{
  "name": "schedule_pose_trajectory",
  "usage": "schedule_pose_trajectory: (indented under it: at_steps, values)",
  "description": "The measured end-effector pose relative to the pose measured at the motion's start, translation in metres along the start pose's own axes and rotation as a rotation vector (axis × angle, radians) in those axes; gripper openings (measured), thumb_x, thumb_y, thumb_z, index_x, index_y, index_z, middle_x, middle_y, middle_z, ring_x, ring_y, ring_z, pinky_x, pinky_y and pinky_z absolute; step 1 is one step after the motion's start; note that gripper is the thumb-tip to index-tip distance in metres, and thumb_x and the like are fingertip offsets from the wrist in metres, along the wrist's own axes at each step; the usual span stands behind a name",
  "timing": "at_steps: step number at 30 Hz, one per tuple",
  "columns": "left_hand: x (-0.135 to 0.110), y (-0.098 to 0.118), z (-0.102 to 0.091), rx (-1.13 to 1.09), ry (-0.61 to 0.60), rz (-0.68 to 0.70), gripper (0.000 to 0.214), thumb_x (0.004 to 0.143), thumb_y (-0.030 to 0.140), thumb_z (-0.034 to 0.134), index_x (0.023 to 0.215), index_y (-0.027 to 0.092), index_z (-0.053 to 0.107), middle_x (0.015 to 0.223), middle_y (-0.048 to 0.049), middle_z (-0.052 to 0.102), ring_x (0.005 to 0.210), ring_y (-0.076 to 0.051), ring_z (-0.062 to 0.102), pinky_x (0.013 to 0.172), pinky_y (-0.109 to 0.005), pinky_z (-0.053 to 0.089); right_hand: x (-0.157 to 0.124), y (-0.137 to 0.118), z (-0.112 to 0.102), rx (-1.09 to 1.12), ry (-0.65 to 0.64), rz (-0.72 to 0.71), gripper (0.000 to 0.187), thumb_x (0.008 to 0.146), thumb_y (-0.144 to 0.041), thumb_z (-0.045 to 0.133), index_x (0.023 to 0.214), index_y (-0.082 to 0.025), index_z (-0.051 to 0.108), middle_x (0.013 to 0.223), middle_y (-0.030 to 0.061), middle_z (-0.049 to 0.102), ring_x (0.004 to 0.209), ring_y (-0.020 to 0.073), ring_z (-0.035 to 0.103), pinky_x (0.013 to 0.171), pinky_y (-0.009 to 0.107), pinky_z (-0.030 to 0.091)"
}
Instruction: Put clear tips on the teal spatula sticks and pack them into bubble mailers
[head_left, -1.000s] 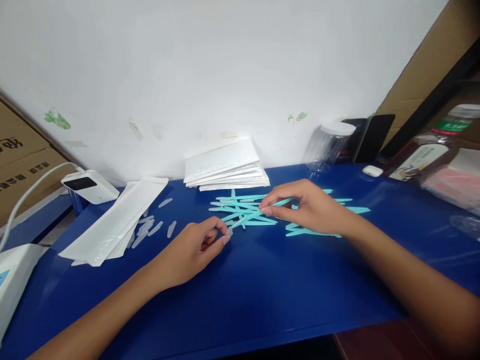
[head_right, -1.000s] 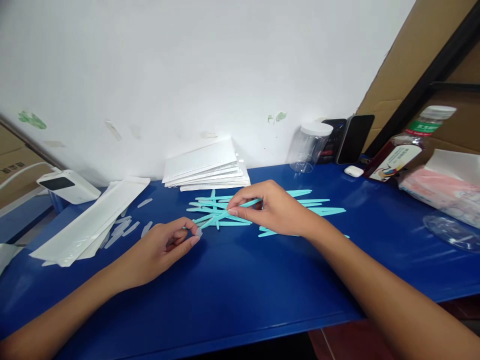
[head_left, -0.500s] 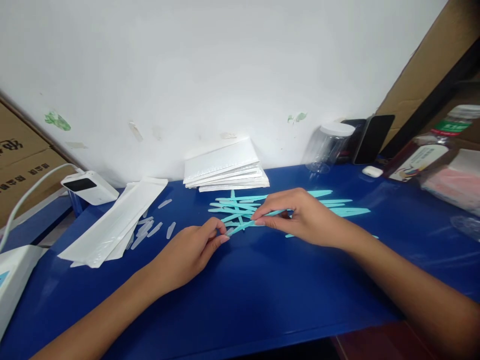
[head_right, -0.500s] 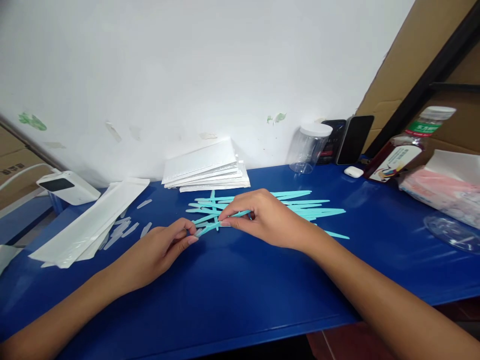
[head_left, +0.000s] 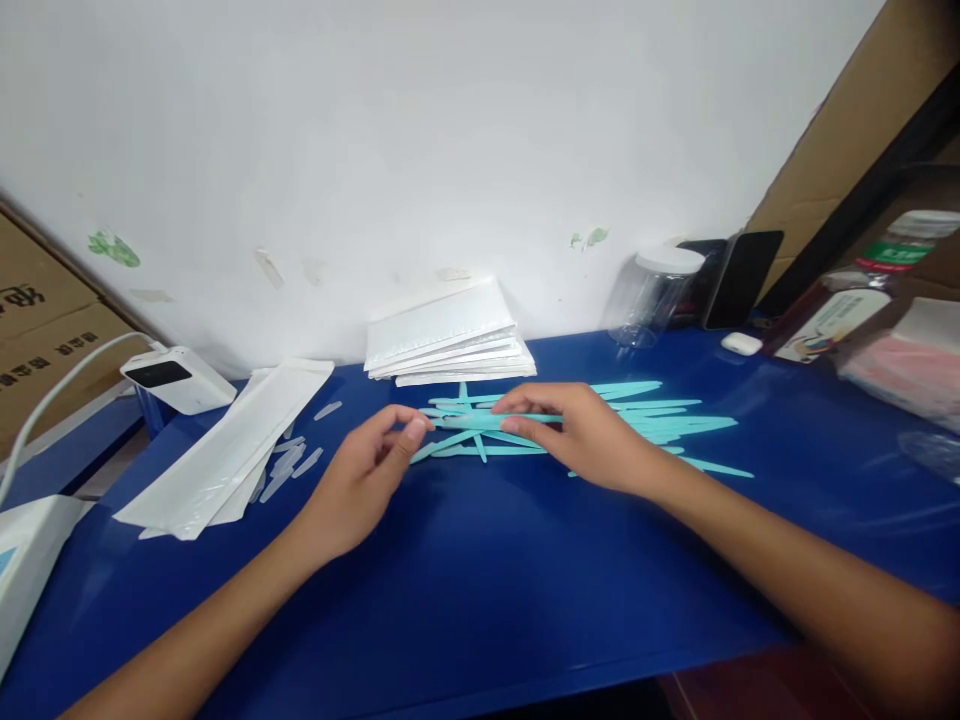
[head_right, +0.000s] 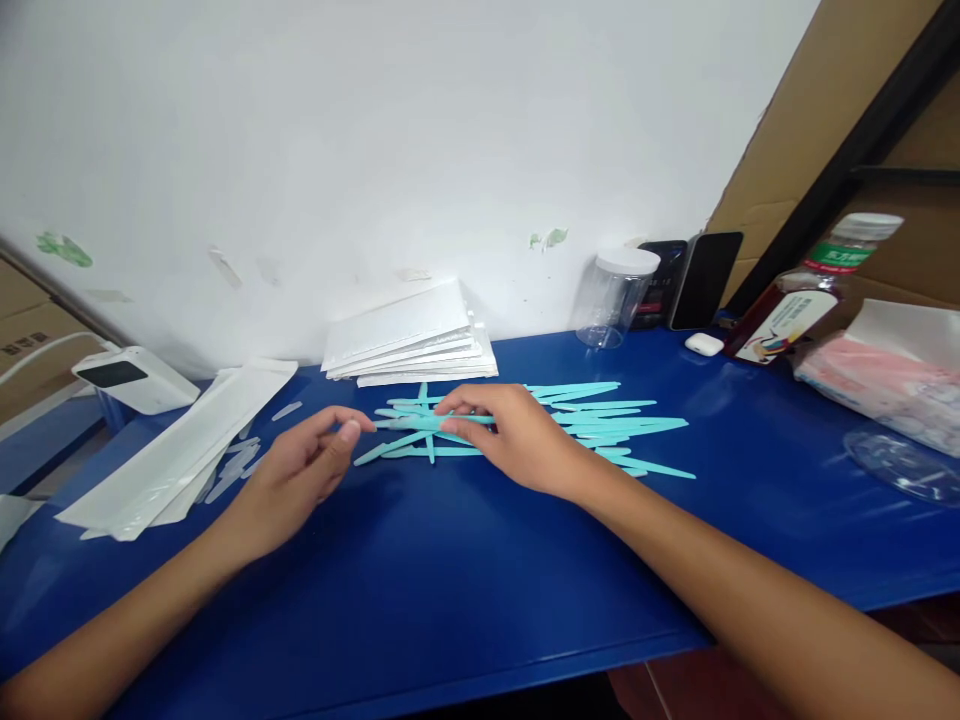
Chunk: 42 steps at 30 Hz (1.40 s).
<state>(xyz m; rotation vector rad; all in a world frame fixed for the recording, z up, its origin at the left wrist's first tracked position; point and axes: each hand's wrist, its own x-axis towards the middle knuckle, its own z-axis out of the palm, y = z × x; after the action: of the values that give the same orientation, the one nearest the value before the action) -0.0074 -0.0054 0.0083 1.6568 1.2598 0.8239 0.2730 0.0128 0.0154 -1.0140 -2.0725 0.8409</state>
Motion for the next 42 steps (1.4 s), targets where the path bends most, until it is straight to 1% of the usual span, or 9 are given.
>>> schedule_pose_trajectory:
  at_steps: [4, 11, 15, 21, 24, 27, 30, 35, 42]
  values:
    - [0.009, -0.002, -0.007, -0.574, 0.012, -0.339, 0.020, 0.096, 0.038, 0.067, 0.095, 0.019, 0.062, 0.064, 0.0087, 0.029, 0.048, -0.007, 0.017, 0.042, -0.020, 0.015, 0.004, 0.014, -0.004, -0.093, 0.034, -0.026, 0.037, 0.106, -0.039, 0.061, 0.140, -0.028, 0.070, 0.143, 0.0094, 0.071, 0.131, 0.0294, 0.065, 0.099, 0.044, 0.057]
    - [0.011, -0.001, -0.011, -0.848, 0.028, -0.483, 0.026, 0.096, 0.030, 0.068, 0.078, 0.017, 0.053, 0.063, 0.0092, 0.026, 0.045, -0.005, 0.017, 0.036, -0.018, 0.017, 0.005, 0.018, -0.019, -0.269, 0.180, -0.169, 0.023, 0.107, -0.036, 0.060, 0.105, -0.024, 0.079, 0.107, 0.0087, 0.079, 0.103, 0.0273, 0.070, 0.087, 0.043, 0.055]
    - [0.010, 0.003, 0.001, -0.933, 0.185, -0.469, 0.024, 0.100, 0.027, 0.060, 0.080, 0.018, 0.052, 0.061, 0.0090, 0.027, 0.043, -0.005, 0.021, 0.036, -0.018, 0.017, -0.002, 0.000, 0.016, -0.150, 0.105, -0.212, 0.021, 0.105, -0.037, 0.064, 0.108, -0.022, 0.077, 0.092, 0.0039, 0.076, 0.074, 0.0158, 0.066, 0.066, 0.029, 0.052]
    - [-0.001, 0.015, 0.032, -1.006, 0.282, -0.486, 0.027, 0.104, 0.038, 0.054, 0.083, 0.021, 0.049, 0.058, 0.0091, 0.027, 0.043, -0.007, 0.022, 0.039, -0.019, 0.021, -0.017, -0.035, 0.085, -0.386, 0.013, -0.661, 0.041, 0.106, -0.043, 0.063, 0.138, -0.016, 0.065, 0.099, 0.0037, 0.076, 0.082, 0.0143, 0.070, 0.063, 0.025, 0.053]
    - [-0.016, 0.011, 0.048, -1.012, 0.237, -0.544, 0.034, 0.101, 0.053, 0.058, 0.088, 0.022, 0.049, 0.061, 0.0083, 0.033, 0.047, -0.009, 0.030, 0.043, -0.020, 0.031, -0.019, -0.044, 0.092, -0.474, 0.056, -0.743, 0.017, 0.107, -0.024, 0.059, 0.112, -0.018, 0.074, 0.086, 0.0005, 0.074, 0.073, 0.0129, 0.066, 0.056, 0.026, 0.050]
    - [-0.033, 0.002, 0.062, -1.034, 0.176, -0.649, 0.038, 0.098, 0.058, 0.059, 0.087, 0.022, 0.052, 0.067, 0.0052, 0.040, 0.053, -0.010, 0.037, 0.049, -0.022, 0.038, -0.022, -0.050, 0.095, -0.469, 0.027, -0.810, 0.024, 0.099, -0.014, 0.060, 0.079, -0.019, 0.071, 0.071, -0.0010, 0.066, 0.058, 0.0125, 0.054, 0.050, 0.030, 0.046]
    - [-0.044, 0.000, 0.068, -0.964, 0.092, -0.672, 0.043, 0.095, 0.053, 0.065, 0.074, 0.021, 0.046, 0.069, 0.0030, 0.041, 0.056, -0.010, 0.038, 0.054, -0.023, 0.041, -0.027, -0.052, 0.097, -0.466, -0.009, -0.889, 0.022, 0.096, -0.016, 0.065, 0.075, -0.019, 0.072, 0.070, -0.0008, 0.065, 0.058, 0.0129, 0.052, 0.051, 0.031, 0.048]
    - [-0.043, 0.008, 0.061, -0.886, 0.047, -0.591, 0.029, 0.088, 0.047, 0.074, 0.087, 0.022, 0.059, 0.071, 0.0033, 0.042, 0.057, -0.010, 0.038, 0.048, -0.021, 0.033, -0.027, -0.045, 0.081, -0.318, 0.019, -0.790, 0.023, 0.104, -0.017, 0.058, 0.087, -0.016, 0.073, 0.077, 0.0015, 0.073, 0.067, 0.0141, 0.064, 0.062, 0.029, 0.056]
    - [-0.029, 0.010, 0.044, -0.840, -0.221, -0.530, 0.035, 0.093, 0.050, 0.074, 0.084, 0.022, 0.055, 0.061, 0.0087, 0.033, 0.045, -0.005, 0.014, 0.040, -0.019, 0.010, -0.015, -0.021, 0.056, 0.019, 0.334, -0.387, 0.006, 0.101, -0.022, 0.072, 0.106, -0.023, 0.072, 0.084, -0.0006, 0.076, 0.062, 0.0108, 0.065, 0.057, 0.023, 0.053]
